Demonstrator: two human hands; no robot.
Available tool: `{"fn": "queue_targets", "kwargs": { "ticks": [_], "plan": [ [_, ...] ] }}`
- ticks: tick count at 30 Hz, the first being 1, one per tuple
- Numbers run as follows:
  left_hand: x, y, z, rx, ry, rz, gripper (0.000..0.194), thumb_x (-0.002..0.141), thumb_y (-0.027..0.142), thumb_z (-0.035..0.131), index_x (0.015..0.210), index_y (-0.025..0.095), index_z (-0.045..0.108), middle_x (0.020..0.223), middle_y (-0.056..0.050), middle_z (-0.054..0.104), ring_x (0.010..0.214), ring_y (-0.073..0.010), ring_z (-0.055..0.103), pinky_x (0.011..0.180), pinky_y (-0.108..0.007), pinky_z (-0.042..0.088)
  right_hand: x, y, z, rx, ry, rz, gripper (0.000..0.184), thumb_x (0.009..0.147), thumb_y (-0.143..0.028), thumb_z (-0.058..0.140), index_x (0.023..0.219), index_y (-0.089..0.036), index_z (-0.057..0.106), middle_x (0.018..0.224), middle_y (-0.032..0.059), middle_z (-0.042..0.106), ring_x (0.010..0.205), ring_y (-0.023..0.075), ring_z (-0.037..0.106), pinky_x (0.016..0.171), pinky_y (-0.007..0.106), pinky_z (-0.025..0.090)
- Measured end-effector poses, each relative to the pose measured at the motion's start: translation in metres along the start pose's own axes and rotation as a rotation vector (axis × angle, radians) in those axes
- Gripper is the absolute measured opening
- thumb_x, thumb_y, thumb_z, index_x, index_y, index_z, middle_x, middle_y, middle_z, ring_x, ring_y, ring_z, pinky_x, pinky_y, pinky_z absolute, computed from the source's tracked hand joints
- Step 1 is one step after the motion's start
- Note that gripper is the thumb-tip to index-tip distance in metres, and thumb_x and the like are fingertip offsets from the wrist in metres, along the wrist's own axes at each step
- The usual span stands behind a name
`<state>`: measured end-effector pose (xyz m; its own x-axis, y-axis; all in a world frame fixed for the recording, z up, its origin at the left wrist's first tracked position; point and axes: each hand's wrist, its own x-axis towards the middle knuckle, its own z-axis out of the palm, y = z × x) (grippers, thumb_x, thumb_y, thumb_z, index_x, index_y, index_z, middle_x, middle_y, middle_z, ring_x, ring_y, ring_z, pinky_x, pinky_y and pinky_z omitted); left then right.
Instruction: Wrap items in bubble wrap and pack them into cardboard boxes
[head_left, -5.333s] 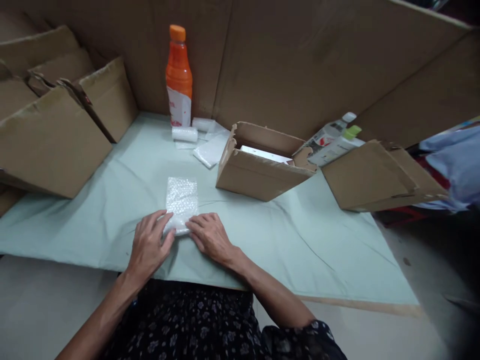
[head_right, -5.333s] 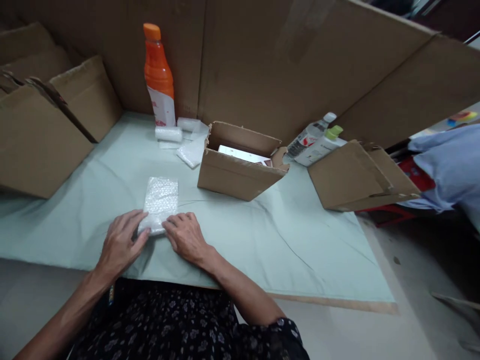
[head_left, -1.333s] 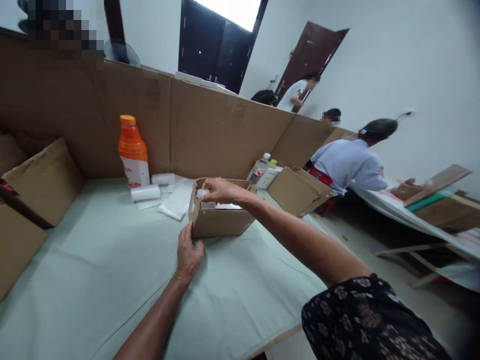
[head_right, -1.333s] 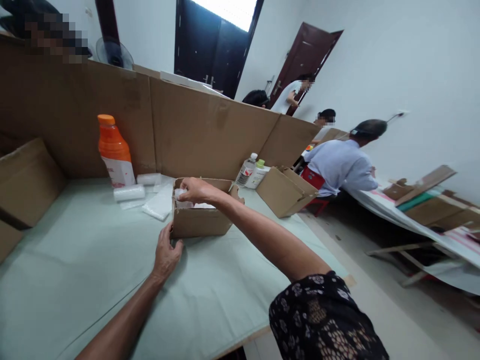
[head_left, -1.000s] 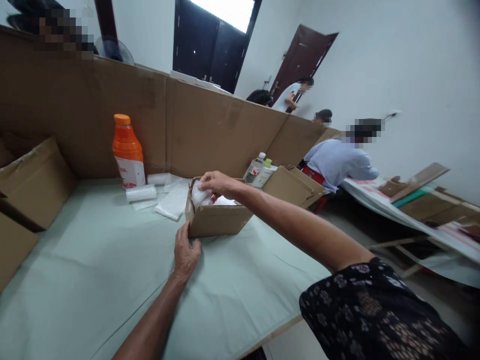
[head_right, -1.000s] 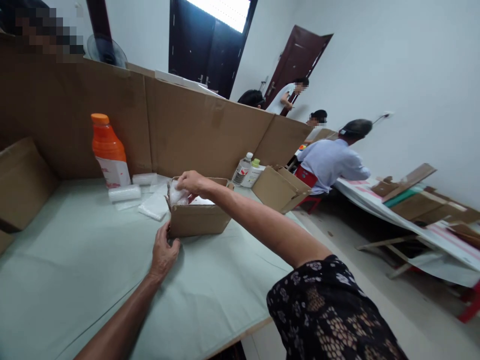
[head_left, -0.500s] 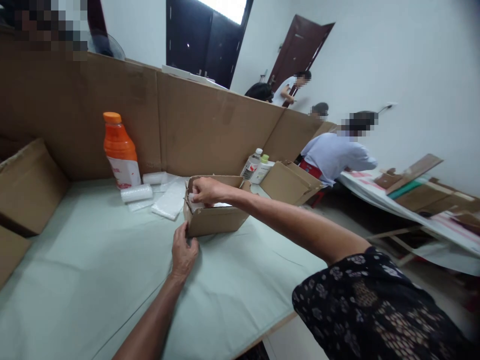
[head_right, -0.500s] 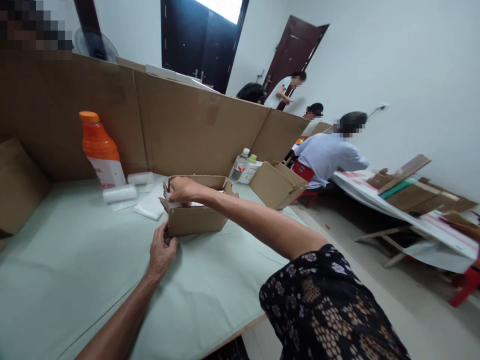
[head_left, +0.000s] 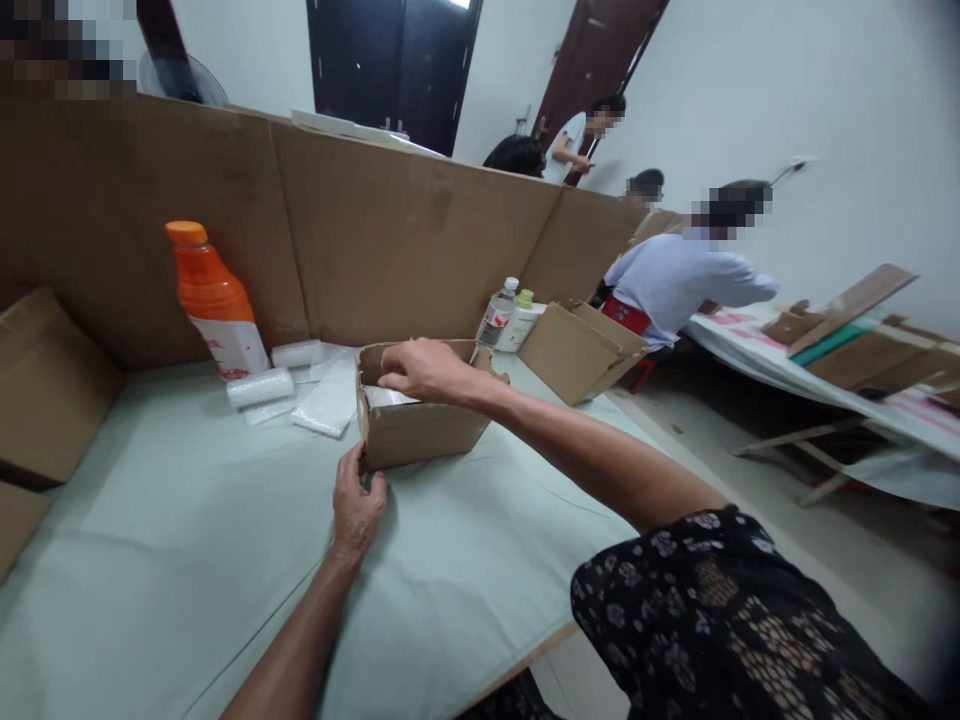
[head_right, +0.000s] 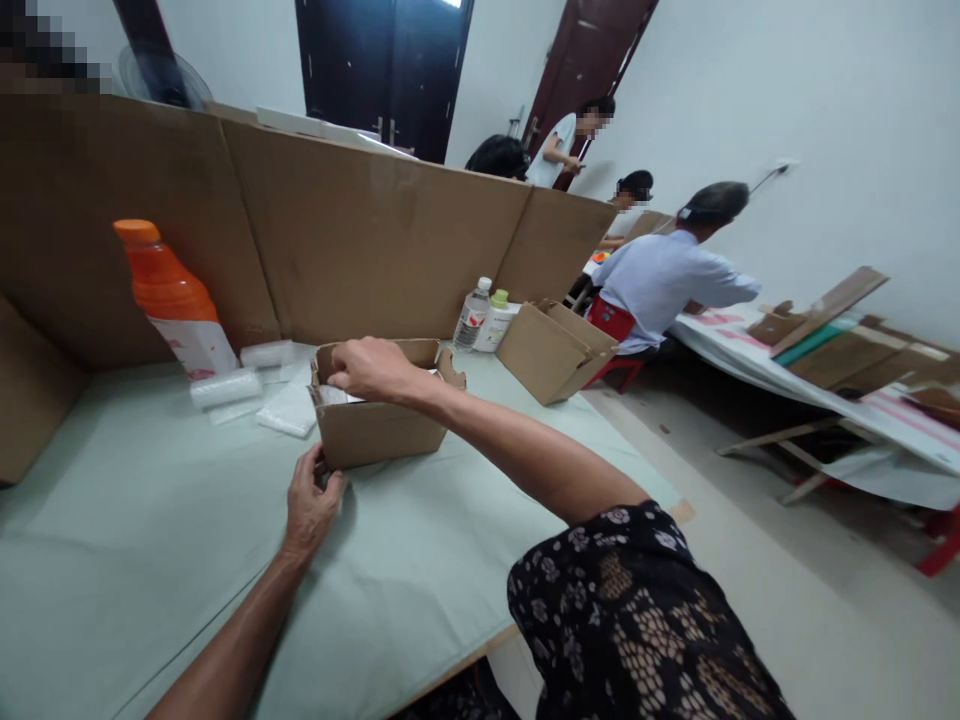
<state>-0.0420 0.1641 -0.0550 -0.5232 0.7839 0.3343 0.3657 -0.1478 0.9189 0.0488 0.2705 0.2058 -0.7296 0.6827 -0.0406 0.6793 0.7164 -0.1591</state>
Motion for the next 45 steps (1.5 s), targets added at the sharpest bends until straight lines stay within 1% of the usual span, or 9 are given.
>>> {"fn": "queue_targets", "kwargs": {
  "ticks": [4, 8, 14, 19, 25, 30, 37, 41, 45],
  "plan": [
    [-0.001, 0.020, -0.010, 0.040, -0.006, -0.021, 0.051, 0.083, 0.023, 0.058, 0.133, 0.020, 0.057, 0.128, -0.012, 0.061, 0.113, -0.0255, 0.061, 0.094, -0.039, 0.055, -0.071, 0.050, 0.006, 0.327, 0.503, 0.055, 0.020, 0.095, -0.030, 0.053, 0.093, -0.019, 0.070, 0.090, 0.0027, 0.074, 0.082, 0.0159, 0.065, 0.078, 0.028, 0.046],
    [-0.005, 0.045, -0.026, 0.041, -0.010, -0.096, 0.058, 0.085, 0.028, 0.062, 0.142, 0.024, 0.052, 0.139, -0.012, 0.057, 0.119, -0.0260, 0.060, 0.100, -0.041, 0.052, -0.139, 0.117, 0.066, 0.571, 1.019, 0.247, 0.018, 0.091, -0.035, 0.058, 0.095, -0.020, 0.066, 0.114, 0.0099, 0.072, 0.105, 0.0221, 0.067, 0.088, 0.036, 0.052],
    [0.013, 0.070, -0.037, -0.016, -0.044, -0.158, 0.077, 0.079, 0.032, 0.071, 0.150, 0.027, 0.042, 0.155, -0.013, 0.046, 0.139, -0.0308, 0.048, 0.111, -0.048, 0.046, -0.126, 0.138, 0.146, 0.826, 0.697, 0.298, 0.065, 0.079, -0.039, 0.070, 0.139, -0.019, 0.052, 0.138, 0.0168, 0.061, 0.118, 0.0285, 0.063, 0.088, 0.041, 0.054],
    [0.024, 0.085, -0.001, -0.078, -0.037, -0.165, 0.067, 0.073, 0.031, 0.070, 0.136, 0.017, 0.052, 0.124, -0.013, 0.064, 0.118, -0.0278, 0.062, 0.099, -0.043, 0.055, -0.097, 0.136, 0.142, 0.863, 0.668, 0.207, 0.052, 0.081, -0.035, 0.061, 0.129, -0.016, 0.058, 0.123, 0.0134, 0.069, 0.106, 0.0262, 0.065, 0.088, 0.041, 0.054],
    [-0.035, 0.101, 0.024, -0.162, -0.133, -0.148, 0.067, 0.081, 0.031, 0.066, 0.144, 0.020, 0.047, 0.141, -0.015, 0.057, 0.127, -0.0277, 0.058, 0.108, -0.045, 0.049, -0.159, 0.148, 0.152, 0.807, 0.816, 0.392, 0.038, 0.083, -0.041, 0.064, 0.111, -0.017, 0.064, 0.098, 0.0082, 0.072, 0.083, 0.0223, 0.063, 0.078, 0.038, 0.053],
    [-0.086, 0.102, -0.044, -0.088, 0.026, -0.305, 0.068, 0.084, 0.040, 0.067, 0.146, 0.022, 0.045, 0.141, -0.016, 0.056, 0.121, -0.0292, 0.063, 0.101, -0.044, 0.055, -0.154, 0.100, 0.166, 0.833, 0.689, 0.227, 0.034, 0.086, -0.041, 0.067, 0.110, -0.017, 0.065, 0.095, 0.0072, 0.072, 0.085, 0.0229, 0.064, 0.079, 0.037, 0.054],
    [-0.149, 0.060, -0.167, 0.060, 0.399, -0.358, 0.082, 0.077, 0.044, 0.076, 0.150, 0.028, 0.041, 0.146, -0.014, 0.052, 0.118, -0.0303, 0.065, 0.099, -0.044, 0.058, -0.024, -0.020, 0.184, 0.919, 0.425, -0.309, 0.053, 0.091, -0.033, 0.058, 0.140, -0.015, 0.052, 0.138, 0.0152, 0.063, 0.124, 0.0272, 0.060, 0.105, 0.042, 0.050],
    [-0.133, 0.045, -0.184, 0.072, 0.453, -0.305, 0.088, 0.079, 0.041, 0.075, 0.155, 0.030, 0.033, 0.156, -0.016, 0.041, 0.130, -0.0334, 0.058, 0.103, -0.048, 0.056, 0.058, -0.085, 0.193, 0.841, 0.296, -0.363, 0.062, 0.092, -0.027, 0.052, 0.150, -0.010, 0.041, 0.149, 0.0191, 0.053, 0.136, 0.0295, 0.051, 0.117, 0.049, 0.039],
    [-0.084, 0.037, -0.178, 0.122, 0.444, -0.223, 0.082, 0.083, 0.038, 0.068, 0.157, 0.029, 0.032, 0.162, -0.015, 0.031, 0.148, -0.0353, 0.038, 0.108, -0.049, 0.052, 0.093, -0.131, 0.223, 0.774, 0.226, -0.279, 0.068, 0.089, -0.026, 0.055, 0.151, -0.006, 0.037, 0.156, 0.0236, 0.043, 0.147, 0.0321, 0.039, 0.123, 0.052, 0.031]
  ]
}}
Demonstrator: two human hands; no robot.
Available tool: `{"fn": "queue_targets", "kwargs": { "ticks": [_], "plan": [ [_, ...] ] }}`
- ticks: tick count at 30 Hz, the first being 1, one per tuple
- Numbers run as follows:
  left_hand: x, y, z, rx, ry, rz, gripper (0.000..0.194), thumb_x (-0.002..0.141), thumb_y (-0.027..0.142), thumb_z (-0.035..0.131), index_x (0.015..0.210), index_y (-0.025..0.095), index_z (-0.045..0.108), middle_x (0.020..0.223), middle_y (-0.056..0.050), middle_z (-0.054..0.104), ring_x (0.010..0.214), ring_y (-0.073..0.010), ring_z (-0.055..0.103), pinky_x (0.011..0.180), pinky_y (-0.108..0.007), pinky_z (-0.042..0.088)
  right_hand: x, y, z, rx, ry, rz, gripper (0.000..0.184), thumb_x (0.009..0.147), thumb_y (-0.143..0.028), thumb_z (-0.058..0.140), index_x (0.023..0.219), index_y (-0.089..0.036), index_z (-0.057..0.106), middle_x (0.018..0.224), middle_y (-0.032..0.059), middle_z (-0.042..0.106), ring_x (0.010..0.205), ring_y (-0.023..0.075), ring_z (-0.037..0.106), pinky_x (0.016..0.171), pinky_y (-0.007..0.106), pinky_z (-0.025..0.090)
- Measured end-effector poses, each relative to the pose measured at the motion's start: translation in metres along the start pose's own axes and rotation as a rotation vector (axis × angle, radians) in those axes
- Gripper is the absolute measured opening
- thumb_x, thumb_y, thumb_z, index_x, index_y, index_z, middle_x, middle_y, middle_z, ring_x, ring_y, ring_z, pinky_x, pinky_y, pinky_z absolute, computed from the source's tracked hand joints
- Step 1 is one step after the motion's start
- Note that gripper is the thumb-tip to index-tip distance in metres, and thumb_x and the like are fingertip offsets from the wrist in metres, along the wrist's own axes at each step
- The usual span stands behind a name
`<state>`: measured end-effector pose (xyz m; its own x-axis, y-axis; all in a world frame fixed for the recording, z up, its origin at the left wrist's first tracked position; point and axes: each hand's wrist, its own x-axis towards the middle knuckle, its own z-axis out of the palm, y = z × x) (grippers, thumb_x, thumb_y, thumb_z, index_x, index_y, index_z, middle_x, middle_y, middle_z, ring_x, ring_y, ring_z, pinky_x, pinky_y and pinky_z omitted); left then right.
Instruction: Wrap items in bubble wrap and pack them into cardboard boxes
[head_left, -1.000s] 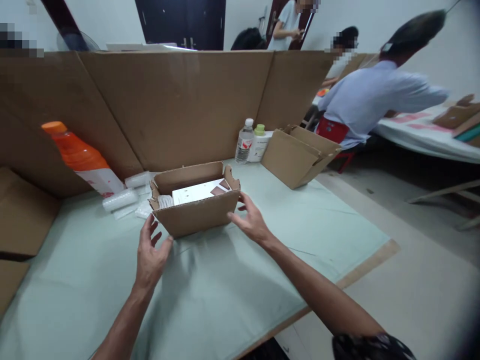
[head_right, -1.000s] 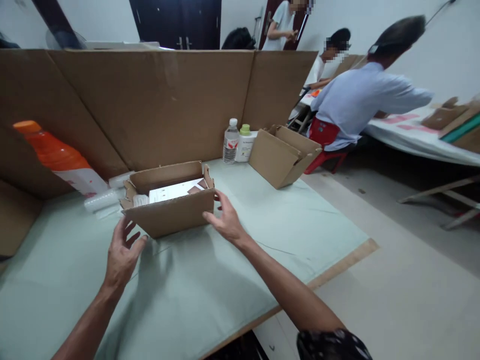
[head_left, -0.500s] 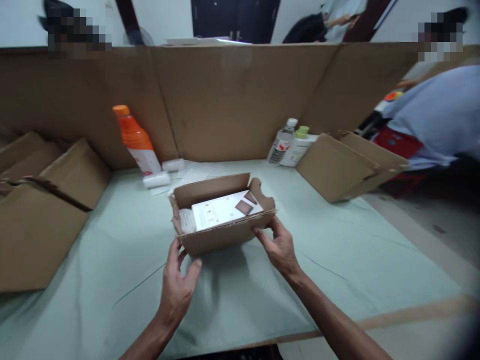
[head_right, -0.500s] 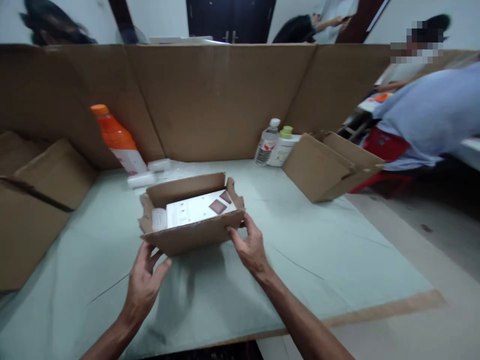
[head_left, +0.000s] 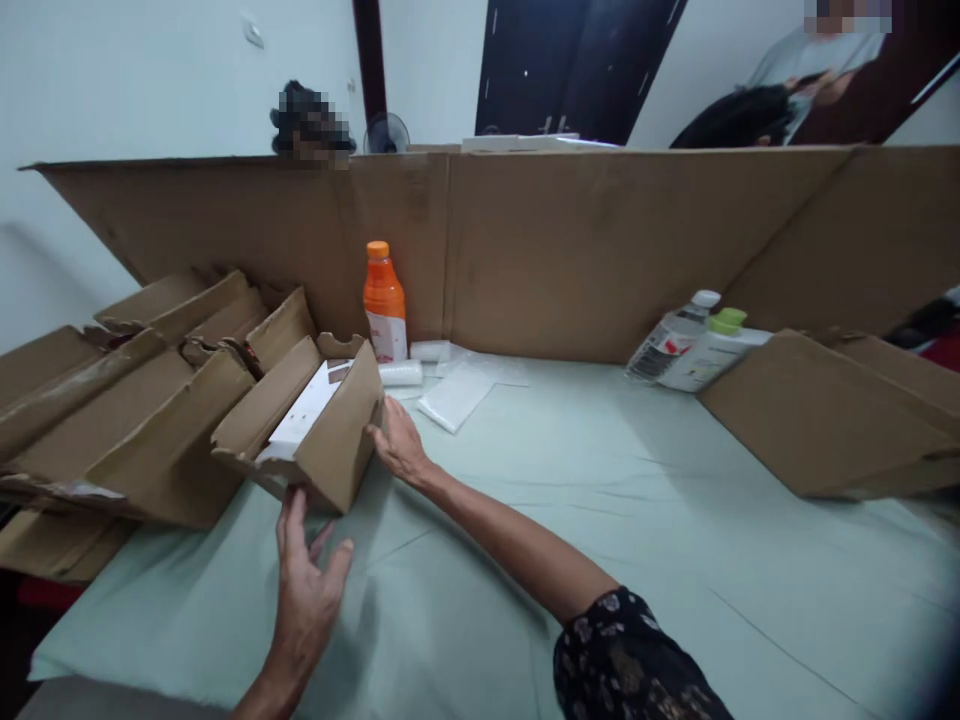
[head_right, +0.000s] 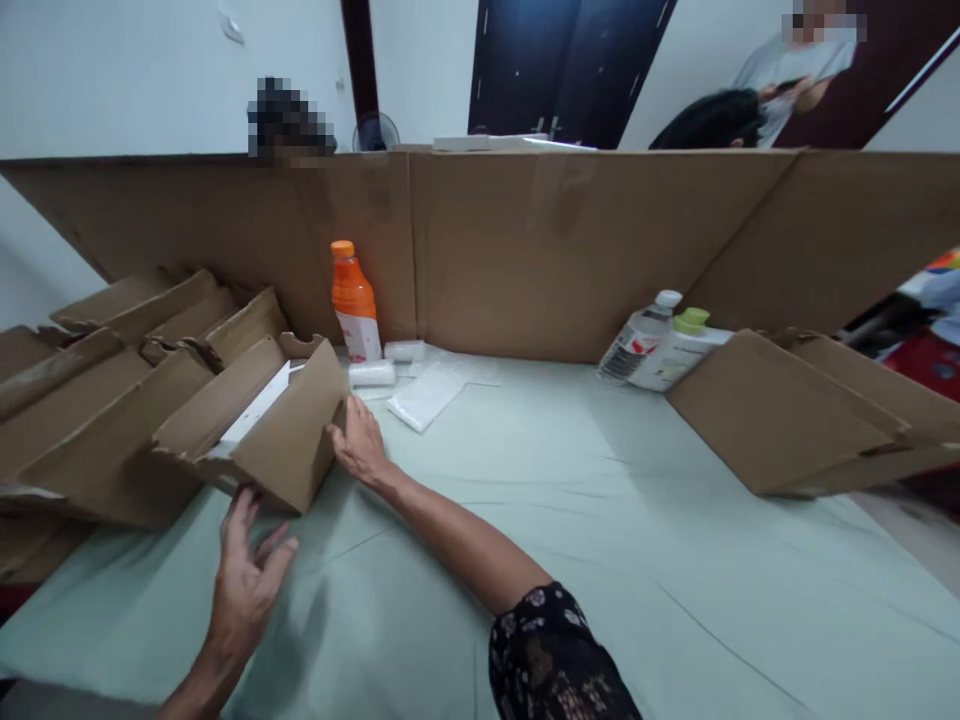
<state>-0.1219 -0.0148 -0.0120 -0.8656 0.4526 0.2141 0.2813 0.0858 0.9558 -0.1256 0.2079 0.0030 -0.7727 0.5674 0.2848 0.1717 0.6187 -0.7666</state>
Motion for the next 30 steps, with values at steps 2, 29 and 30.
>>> {"fn": "queue_targets", "kwargs": {
  "ticks": [2, 29, 30],
  "plan": [
    [0.025, -0.001, 0.014, 0.008, -0.009, 0.051, 0.080, 0.084, 0.036, 0.067, 0.156, 0.029, 0.034, 0.163, -0.015, 0.028, 0.148, -0.0348, 0.038, 0.108, -0.048, 0.052, 0.001, 0.007, 0.023, 0.009, -0.060, -0.010, 0.073, 0.087, -0.024, 0.057, 0.153, -0.005, 0.034, 0.158, 0.0240, 0.040, 0.149, 0.0313, 0.037, 0.125, 0.050, 0.030],
    [0.209, -0.091, 0.071, -0.002, 0.131, 0.075, 0.068, 0.089, 0.039, 0.056, 0.149, 0.014, 0.039, 0.143, -0.023, 0.052, 0.134, -0.0305, 0.054, 0.113, -0.047, 0.044, 0.089, 0.011, 0.078, -0.377, -0.108, 0.011, 0.069, 0.092, -0.024, 0.058, 0.152, -0.003, 0.033, 0.151, 0.0247, 0.048, 0.136, 0.0312, 0.049, 0.113, 0.043, 0.039],
    [0.209, -0.091, 0.070, 0.007, 0.141, 0.074, 0.068, 0.088, 0.039, 0.056, 0.149, 0.014, 0.039, 0.143, -0.023, 0.052, 0.133, -0.0302, 0.055, 0.112, -0.046, 0.045, 0.079, 0.010, 0.077, -0.412, -0.108, -0.022, 0.066, 0.093, -0.026, 0.058, 0.151, -0.004, 0.035, 0.151, 0.0240, 0.048, 0.136, 0.0310, 0.048, 0.113, 0.043, 0.038]
  ]
}}
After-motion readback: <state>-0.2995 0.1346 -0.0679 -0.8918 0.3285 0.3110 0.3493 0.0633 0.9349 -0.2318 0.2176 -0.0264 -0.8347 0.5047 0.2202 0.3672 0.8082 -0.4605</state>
